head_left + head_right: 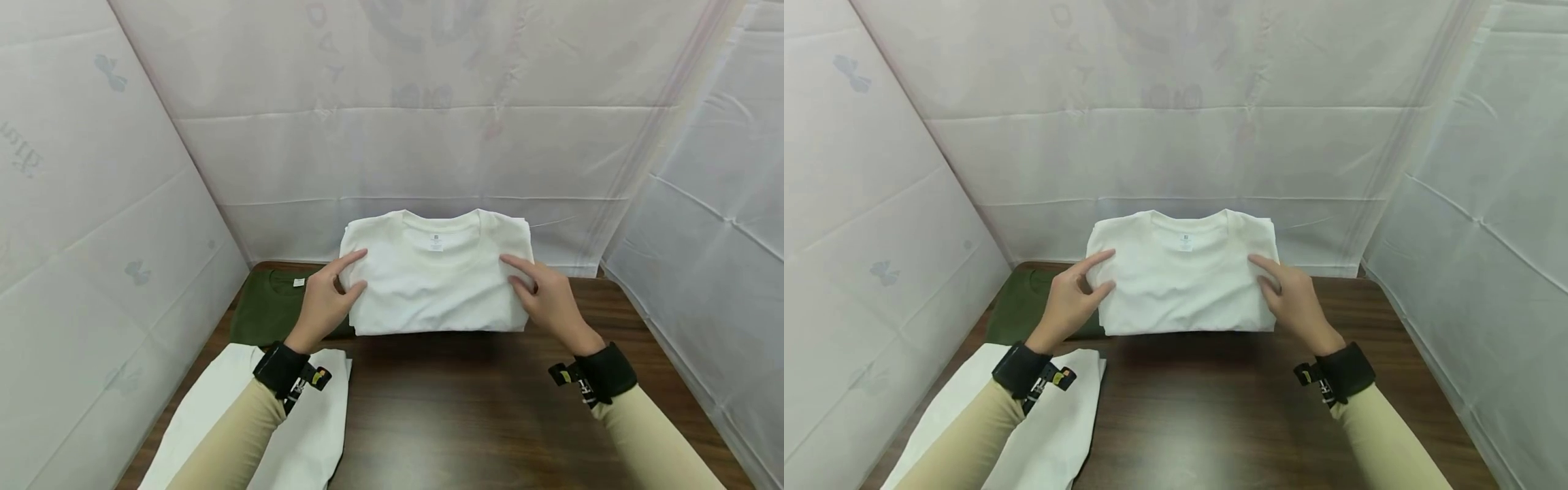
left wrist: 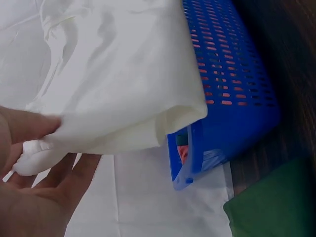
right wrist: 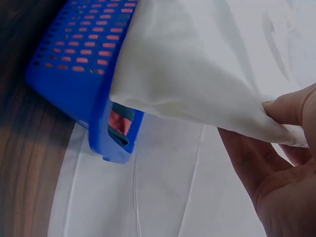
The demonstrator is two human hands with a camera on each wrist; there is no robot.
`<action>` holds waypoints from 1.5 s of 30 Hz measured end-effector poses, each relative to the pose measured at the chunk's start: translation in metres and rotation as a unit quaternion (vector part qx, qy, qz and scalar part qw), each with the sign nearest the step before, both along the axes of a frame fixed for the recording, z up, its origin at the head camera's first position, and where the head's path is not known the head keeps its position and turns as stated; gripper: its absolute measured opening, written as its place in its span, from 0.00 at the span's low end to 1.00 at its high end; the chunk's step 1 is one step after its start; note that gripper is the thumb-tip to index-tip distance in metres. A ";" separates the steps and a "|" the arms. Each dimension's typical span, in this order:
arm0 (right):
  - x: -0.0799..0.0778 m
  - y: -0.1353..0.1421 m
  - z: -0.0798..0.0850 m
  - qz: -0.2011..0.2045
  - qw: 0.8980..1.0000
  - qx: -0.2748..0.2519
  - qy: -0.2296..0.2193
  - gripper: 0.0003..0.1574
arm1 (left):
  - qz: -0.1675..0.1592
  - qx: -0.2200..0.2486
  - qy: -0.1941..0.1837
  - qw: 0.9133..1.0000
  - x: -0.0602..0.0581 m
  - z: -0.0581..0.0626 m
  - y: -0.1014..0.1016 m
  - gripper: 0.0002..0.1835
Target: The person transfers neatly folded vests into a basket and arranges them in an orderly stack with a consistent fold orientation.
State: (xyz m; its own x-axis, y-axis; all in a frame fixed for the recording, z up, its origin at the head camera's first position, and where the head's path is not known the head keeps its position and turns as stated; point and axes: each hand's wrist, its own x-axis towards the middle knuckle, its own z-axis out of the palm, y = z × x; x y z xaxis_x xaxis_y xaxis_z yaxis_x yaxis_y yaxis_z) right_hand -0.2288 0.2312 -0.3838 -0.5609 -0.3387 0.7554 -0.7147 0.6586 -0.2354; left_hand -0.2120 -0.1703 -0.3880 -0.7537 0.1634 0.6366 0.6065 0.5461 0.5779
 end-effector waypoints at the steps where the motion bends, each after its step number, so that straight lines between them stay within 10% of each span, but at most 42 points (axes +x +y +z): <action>1: -0.002 0.000 0.001 -0.002 1.000 0.001 -0.003 0.30 | -0.003 -0.011 -0.002 1.000 -0.002 0.001 0.000 0.33; 17: -0.031 -0.003 0.006 -0.019 0.998 0.036 -0.056 0.39 | 0.029 0.004 -0.014 0.999 -0.030 0.007 0.006 0.23; 45: -0.077 -0.010 -0.004 -0.051 0.976 0.091 -0.193 0.36 | 0.068 -0.004 -0.152 0.986 -0.076 -0.004 0.015 0.22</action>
State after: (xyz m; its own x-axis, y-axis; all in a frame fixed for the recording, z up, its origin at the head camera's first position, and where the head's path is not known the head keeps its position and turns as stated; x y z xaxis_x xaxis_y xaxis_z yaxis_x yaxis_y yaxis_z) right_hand -0.3055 0.2209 -0.3878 -0.8297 -0.3749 0.4136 -0.5242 0.7780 -0.3463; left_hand -0.2879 -0.1550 -0.3920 -0.9248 0.0525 0.3768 0.3270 0.6156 0.7170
